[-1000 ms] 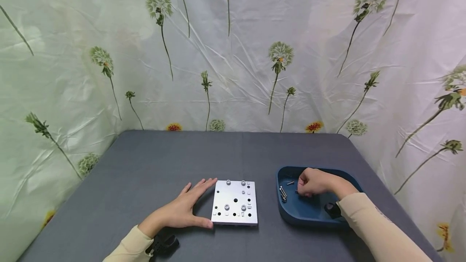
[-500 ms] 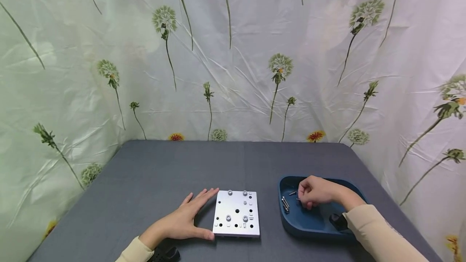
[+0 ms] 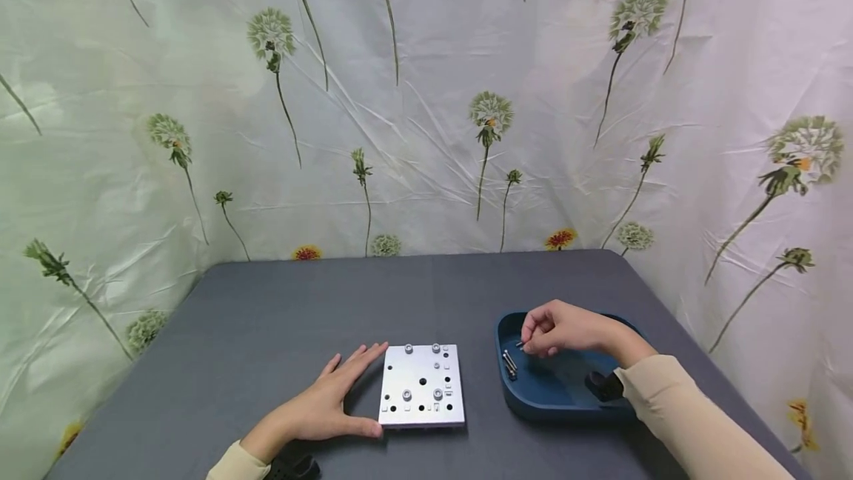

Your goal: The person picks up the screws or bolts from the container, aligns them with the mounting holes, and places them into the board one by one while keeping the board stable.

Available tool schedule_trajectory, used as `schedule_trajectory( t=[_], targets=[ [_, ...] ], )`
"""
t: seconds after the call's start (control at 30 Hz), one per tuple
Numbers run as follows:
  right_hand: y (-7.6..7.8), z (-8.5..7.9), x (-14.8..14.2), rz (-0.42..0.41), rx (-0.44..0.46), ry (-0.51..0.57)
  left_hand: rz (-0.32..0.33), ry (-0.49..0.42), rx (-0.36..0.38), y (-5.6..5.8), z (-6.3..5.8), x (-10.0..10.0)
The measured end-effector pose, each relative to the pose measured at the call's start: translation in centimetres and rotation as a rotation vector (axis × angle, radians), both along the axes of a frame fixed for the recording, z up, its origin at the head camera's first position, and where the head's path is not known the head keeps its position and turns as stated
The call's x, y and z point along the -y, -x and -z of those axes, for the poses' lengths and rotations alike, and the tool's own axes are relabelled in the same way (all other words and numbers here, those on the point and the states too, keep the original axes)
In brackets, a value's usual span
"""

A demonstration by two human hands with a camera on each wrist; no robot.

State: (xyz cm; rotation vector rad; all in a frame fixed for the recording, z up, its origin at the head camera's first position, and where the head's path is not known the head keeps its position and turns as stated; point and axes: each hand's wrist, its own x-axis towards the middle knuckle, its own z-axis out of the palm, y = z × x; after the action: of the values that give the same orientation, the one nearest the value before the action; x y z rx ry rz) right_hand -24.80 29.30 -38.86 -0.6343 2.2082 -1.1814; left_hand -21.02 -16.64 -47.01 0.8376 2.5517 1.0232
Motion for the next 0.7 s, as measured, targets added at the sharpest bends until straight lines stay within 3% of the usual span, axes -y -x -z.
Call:
schedule_trajectory(
  t=[0.33, 0.7],
  targets=[
    [0.1, -0.8, 1.3, 0.045, -0.004, 0.001, -0.005, 0.001, -0.004, -0.1, 0.3, 0.3],
    [0.6, -1.5, 3.2, 0.011, 0.025, 0.036, -0.002, 0.001, -0.010, 0.0, 0.3, 0.3]
  ],
)
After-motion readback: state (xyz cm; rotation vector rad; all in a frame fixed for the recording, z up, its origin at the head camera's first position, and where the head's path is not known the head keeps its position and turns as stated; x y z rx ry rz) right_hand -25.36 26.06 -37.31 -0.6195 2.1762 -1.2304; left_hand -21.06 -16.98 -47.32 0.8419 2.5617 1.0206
